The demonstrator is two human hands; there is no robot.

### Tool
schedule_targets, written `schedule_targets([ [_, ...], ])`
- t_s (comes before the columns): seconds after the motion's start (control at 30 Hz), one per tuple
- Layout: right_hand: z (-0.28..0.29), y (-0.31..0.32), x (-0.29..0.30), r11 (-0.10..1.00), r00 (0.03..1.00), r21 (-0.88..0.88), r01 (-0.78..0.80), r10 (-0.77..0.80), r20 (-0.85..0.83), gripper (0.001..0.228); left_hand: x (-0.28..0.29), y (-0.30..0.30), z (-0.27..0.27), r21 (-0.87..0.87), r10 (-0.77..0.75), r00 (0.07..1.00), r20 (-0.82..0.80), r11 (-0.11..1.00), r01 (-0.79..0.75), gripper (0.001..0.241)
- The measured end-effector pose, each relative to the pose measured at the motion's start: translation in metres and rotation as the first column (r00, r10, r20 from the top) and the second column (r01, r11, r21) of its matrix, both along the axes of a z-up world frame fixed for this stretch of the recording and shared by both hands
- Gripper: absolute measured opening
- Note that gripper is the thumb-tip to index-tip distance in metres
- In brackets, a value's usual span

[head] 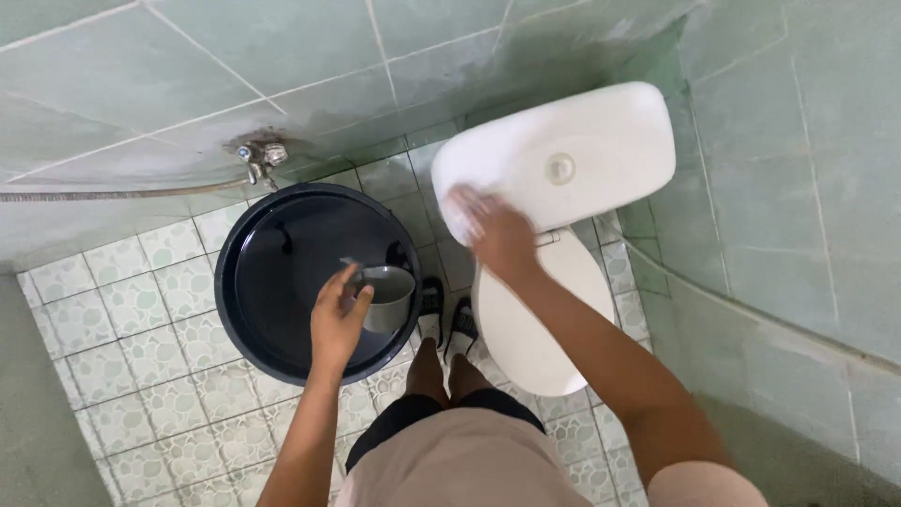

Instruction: The person cleans the toilet tank and seat using a green liquid cleaner, a scrubbing brush, and water from a bucket. They apply the cleaner to the tank, scrub the surfaces, rinse the brush, and then scrub the toilet seat.

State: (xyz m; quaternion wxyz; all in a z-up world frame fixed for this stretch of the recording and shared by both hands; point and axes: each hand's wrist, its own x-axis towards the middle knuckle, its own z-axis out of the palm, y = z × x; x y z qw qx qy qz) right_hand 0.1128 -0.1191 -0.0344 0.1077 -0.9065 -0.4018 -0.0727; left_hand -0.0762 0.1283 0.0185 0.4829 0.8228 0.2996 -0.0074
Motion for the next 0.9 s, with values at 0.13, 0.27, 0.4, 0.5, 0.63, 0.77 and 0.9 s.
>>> schedule_targets([
  [0.13, 0.004, -0.058, 0.073, 0.714, 0.724, 0.126, 0.689, -0.667, -0.177, 0.061, -0.026, 0.0, -0.014, -0.041, 0.055, 0.998, -0.043, 0.998, -0.056, 0.044],
  [0.27, 0.006, -0.019, 0.072, 0.759, 0.799, 0.268, 0.593, -0.596, -0.079, 0.075, -0.029, -0.011, -0.028, -0.087, 0.056, 0.996, -0.074, 0.994, -0.062, 0.044],
  [0.4, -0.034, 0.023, -0.005, 0.916, 0.941, 0.224, 0.332, -0.305, -0.148, 0.076, -0.011, -0.029, -0.013, -0.123, 0.016, 0.999, -0.037, 0.992, -0.02, 0.045],
  [0.5, -0.009, 0.015, -0.048, 0.992, 0.974, 0.102, 0.078, -0.097, 0.206, 0.051, 0.0, -0.033, -0.004, -0.086, -0.057, 0.998, 0.016, 0.995, 0.059, 0.044],
  [0.63, -0.025, -0.061, -0.028, 0.98, 0.999, 0.195, 0.05, -0.05, -0.006, 0.035, -0.002, -0.027, 0.008, -0.078, -0.061, 0.998, 0.006, 0.995, 0.062, 0.044],
  [0.77, -0.014, -0.13, 0.038, 0.555, 0.576, 0.169, 0.814, -0.809, -0.117, 0.066, -0.02, -0.021, 0.009, -0.075, -0.011, 0.999, -0.046, 0.997, 0.007, 0.044],
  [0.9, 0.051, -0.067, 0.073, 0.701, 0.756, 0.284, 0.654, -0.607, -0.244, 0.055, -0.029, -0.018, -0.011, -0.084, -0.035, 0.999, -0.019, 0.996, 0.034, 0.043],
])
